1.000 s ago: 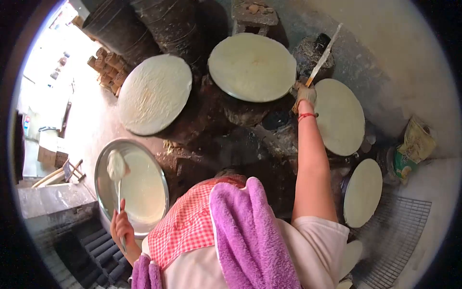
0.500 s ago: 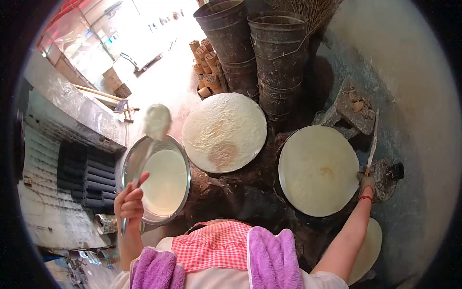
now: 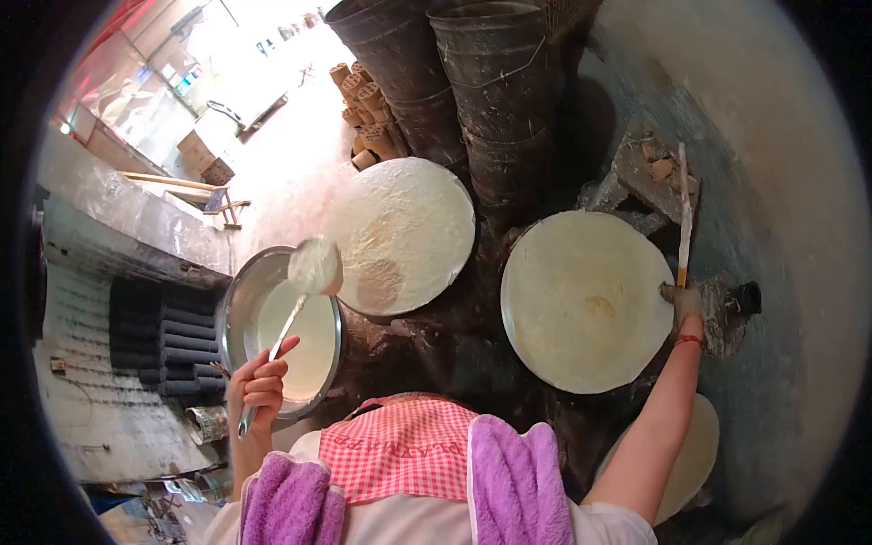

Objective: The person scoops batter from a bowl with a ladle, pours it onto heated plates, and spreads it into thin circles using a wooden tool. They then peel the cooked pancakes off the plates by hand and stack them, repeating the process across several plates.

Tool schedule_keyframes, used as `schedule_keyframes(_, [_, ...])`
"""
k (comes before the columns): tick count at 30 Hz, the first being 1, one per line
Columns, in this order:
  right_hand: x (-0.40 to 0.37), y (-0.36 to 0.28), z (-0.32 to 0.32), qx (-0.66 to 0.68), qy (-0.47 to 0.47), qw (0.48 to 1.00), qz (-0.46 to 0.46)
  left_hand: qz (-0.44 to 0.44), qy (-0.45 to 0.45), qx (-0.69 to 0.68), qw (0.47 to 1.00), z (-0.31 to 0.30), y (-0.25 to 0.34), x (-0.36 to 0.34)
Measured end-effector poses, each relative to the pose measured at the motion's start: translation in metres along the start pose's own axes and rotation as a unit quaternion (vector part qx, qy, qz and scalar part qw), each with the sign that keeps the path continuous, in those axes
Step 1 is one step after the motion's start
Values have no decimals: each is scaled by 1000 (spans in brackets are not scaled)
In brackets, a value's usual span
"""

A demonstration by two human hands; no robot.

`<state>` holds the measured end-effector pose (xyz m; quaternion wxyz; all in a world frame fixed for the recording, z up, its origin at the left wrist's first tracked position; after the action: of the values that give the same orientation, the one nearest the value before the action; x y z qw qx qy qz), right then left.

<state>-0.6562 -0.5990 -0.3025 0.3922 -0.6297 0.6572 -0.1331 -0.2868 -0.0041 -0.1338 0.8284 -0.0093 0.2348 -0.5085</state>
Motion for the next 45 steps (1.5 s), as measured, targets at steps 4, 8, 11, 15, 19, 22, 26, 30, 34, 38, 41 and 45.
schedule_keyframes(4, [-32,-25,-22,-28,50,998,39,-28,-70,166,983,39,5,-22])
schedule_keyframes(8, [-68,-70,-38,-54,106,991,-54,-78,-184,166,966,53,19,-15])
schedule_keyframes(11, [-116,-102,-46,-40,132,984,-115,-128,-107,119,979,55,31,10])
schedule_keyframes(15, [-181,-113,-52,73,155,968,-182,-232,60,87,967,8,84,34])
schedule_keyframes(19, [-318,-99,-68,183,217,948,-143,-235,82,400,882,-10,133,24])
schedule_keyframes(22, [-388,-11,-89,295,290,909,-52,-250,101,499,823,-12,129,14])
schedule_keyframes(26, [-520,68,-93,255,362,897,2,-376,97,426,817,-47,100,13])
schedule_keyframes(30, [-635,138,-88,239,427,870,63,-478,90,398,778,-81,43,-11])
schedule_keyframes(34, [-865,266,-73,147,499,819,243,-546,3,570,614,-120,-24,-49])
schedule_keyframes(38, [-1058,325,-41,140,481,737,454,-665,56,446,597,-162,-79,-100])
schedule_keyframes(41, [-1188,368,-53,92,568,723,383,-727,159,315,589,-208,-144,-180])
schedule_keyframes(45, [-1362,387,-67,5,594,662,457,-784,216,265,519,-245,-189,-258])
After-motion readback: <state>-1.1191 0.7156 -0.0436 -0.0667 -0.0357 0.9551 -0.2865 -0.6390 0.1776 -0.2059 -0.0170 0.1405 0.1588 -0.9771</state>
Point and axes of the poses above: each hand's wrist, its own x-axis towards the middle knuckle, its own z-axis out of the palm, y = z × x, the point moved 7 cm from there along x, towards the middle knuckle, and after that the axes turned 6 degrees about -x, right-handed, at the moved point
